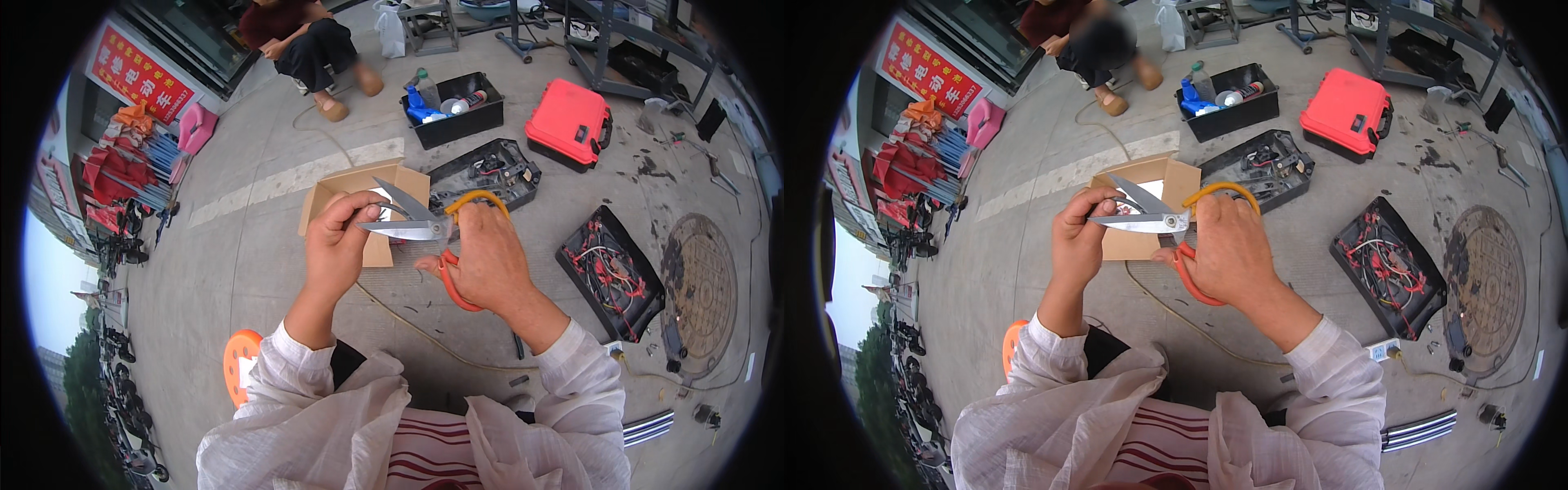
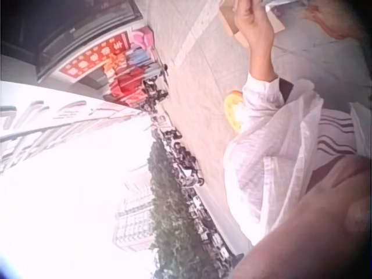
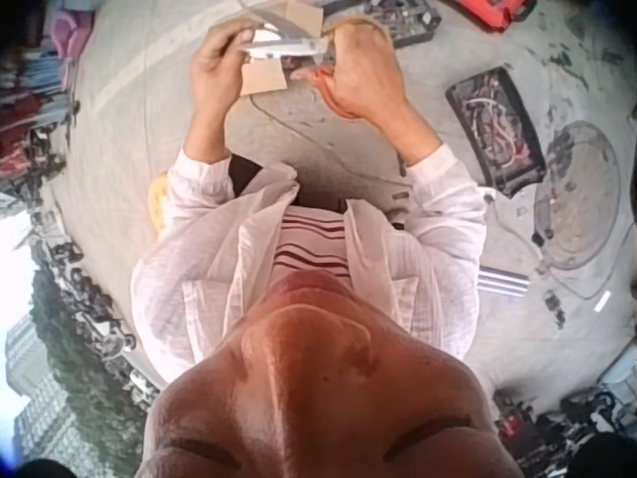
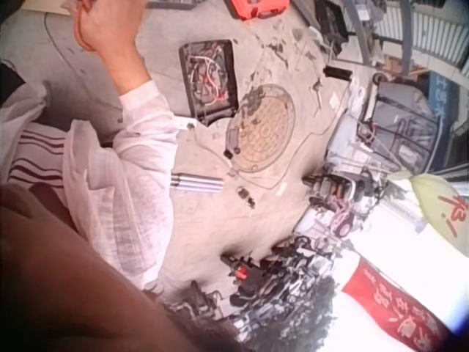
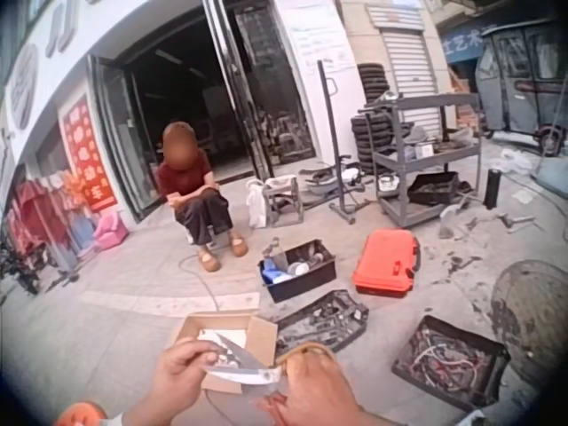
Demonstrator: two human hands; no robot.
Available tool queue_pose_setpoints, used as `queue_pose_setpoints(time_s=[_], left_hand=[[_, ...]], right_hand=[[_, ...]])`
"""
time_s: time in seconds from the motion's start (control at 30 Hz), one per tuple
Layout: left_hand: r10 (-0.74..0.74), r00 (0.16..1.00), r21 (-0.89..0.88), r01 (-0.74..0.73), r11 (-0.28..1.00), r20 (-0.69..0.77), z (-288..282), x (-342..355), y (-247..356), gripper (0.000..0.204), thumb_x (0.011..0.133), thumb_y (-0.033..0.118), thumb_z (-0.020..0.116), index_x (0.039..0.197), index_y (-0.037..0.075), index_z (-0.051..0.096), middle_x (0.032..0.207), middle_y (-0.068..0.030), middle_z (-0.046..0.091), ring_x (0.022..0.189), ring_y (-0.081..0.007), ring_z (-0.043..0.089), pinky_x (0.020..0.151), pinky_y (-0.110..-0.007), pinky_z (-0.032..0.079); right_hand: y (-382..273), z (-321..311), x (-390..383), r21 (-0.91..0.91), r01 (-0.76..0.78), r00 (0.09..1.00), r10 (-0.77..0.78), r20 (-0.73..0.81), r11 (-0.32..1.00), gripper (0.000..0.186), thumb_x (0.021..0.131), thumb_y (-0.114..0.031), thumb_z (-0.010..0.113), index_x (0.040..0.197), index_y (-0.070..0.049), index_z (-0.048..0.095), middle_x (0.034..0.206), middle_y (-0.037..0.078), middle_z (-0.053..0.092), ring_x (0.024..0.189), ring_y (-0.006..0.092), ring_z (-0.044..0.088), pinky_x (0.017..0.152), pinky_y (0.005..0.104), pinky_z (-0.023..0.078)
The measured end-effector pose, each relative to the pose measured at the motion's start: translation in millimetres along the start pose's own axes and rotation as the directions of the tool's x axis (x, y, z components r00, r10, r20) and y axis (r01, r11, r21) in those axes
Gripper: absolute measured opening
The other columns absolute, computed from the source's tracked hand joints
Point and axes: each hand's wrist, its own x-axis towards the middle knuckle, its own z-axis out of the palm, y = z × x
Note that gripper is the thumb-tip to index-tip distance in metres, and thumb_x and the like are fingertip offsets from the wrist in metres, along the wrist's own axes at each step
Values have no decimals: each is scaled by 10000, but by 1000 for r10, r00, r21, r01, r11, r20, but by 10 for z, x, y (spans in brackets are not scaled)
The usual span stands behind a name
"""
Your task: The person strips insulation from a wire using shears and prepares the ends. They handle multiple wires and tools on the ground, including pliers and a cardboard box of components.
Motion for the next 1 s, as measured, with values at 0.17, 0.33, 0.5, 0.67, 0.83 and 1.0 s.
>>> queue_pose_setpoints(time_s=[0.17, 0.33, 0.5, 0.67, 0.83, 1.0], left_hand=[[-5, 1000, 3, 5, 1000, 5, 2, -4, 4, 126, 886, 49, 609, 985, -5, 664, 866, -40, 603, 804, -106, 557, 726, -231, 446], [-14, 1000, 68, 12, 998, 28, -7, 19, 60, 122, 885, 46, 606, 978, -8, 662, 860, -45, 600, 798, -111, 557, 723, -233, 444], [-5, 1000, 70, 3, 998, 25, 17, 4, 56, 120, 884, 47, 604, 973, -12, 660, 861, -48, 604, 801, -113, 563, 720, -236, 446], [-69, 997, -17, 69, 997, 24, 34, -13, -4, 126, 892, 61, 602, 978, -12, 658, 883, -43, 613, 817, -111, 567, 740, -238, 449], [-164, 986, -155, 167, 974, 35, 87, -36, -45, 146, 910, 83, 594, 1004, -13, 652, 919, -28, 636, 844, -94, 564, 768, -234, 450], [-183, 982, -184, 187, 965, 40, 108, -36, -93, 156, 922, 76, 573, 1038, -6, 637, 913, -22, 652, 860, -88, 585, 784, -229, 463]], right_hand=[[-13, 17, -11, 55, -18, 999, 16, 32, 998, 708, 664, -534, 760, 935, 75, 524, 839, 197, 548, 810, 334, 551, 746, 415, 423], [1, 17, -26, 68, -23, 1000, 22, 21, 997, 728, 663, -535, 762, 955, 83, 512, 858, 200, 539, 827, 337, 542, 759, 415, 421], [19, 40, -31, 48, 30, 999, -28, -33, 998, 711, 651, -536, 771, 929, 61, 502, 858, 197, 535, 823, 336, 539, 760, 412, 416], [9, 37, -25, 20, 23, 999, -23, -34, 1000, 694, 645, -540, 772, 904, 43, 499, 843, 195, 529, 800, 329, 532, 750, 412, 411], [13, 65, -22, 28, -21, 1000, 21, 10, 999, 702, 650, -552, 762, 904, 48, 500, 840, 201, 530, 802, 333, 533, 758, 420, 409], [33, 88, -24, -7, -53, 996, 54, 66, 999, 716, 664, -571, 745, 884, 64, 499, 807, 206, 545, 763, 328, 559, 721, 409, 431]])
